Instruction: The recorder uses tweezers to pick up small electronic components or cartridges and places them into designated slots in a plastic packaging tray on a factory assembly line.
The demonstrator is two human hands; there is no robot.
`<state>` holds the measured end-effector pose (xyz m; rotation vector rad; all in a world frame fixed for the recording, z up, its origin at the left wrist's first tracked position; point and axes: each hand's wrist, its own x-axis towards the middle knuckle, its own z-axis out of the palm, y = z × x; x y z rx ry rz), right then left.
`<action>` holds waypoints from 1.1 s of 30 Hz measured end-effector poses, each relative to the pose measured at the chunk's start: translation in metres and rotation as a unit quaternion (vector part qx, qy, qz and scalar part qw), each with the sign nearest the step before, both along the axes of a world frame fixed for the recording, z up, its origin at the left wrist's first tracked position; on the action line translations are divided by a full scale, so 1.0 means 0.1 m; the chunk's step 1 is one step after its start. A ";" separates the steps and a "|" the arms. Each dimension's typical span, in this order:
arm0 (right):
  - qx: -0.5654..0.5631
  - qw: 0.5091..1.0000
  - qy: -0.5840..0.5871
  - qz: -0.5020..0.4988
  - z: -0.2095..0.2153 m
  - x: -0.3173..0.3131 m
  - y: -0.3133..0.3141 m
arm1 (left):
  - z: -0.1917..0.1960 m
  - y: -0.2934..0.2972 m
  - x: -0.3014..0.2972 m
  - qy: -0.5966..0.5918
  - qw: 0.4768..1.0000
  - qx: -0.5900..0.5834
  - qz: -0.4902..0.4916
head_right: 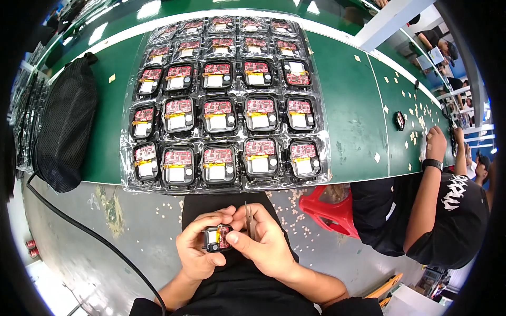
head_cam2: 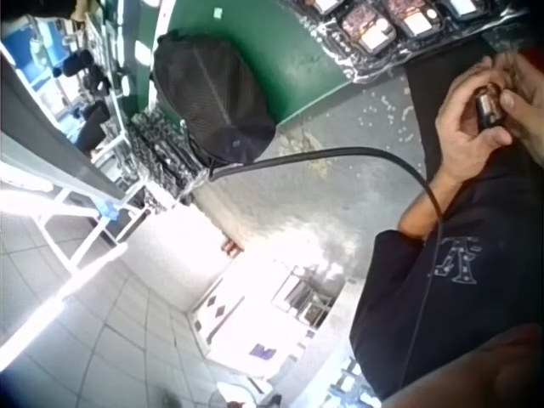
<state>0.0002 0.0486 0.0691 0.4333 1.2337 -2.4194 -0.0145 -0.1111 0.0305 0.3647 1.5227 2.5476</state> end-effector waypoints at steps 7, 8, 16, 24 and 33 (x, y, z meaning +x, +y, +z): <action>0.458 0.819 0.345 0.003 0.08 -0.14 0.00 | 0.07 0.08 0.05 -0.144 0.983 0.025 0.115; 0.457 0.820 0.346 0.004 0.06 -0.13 0.00 | 0.08 0.08 0.05 -0.144 0.982 0.024 0.117; 0.612 0.622 0.487 -0.042 -0.07 -0.15 0.07 | 0.13 0.10 0.03 -0.177 0.974 0.055 0.130; 0.637 0.587 0.500 -0.017 -0.06 -0.17 0.11 | 0.05 0.04 0.05 -0.121 0.987 0.061 0.083; 0.648 0.571 0.504 -0.017 -0.06 -0.18 0.13 | 0.06 0.06 0.04 -0.148 0.984 0.026 0.096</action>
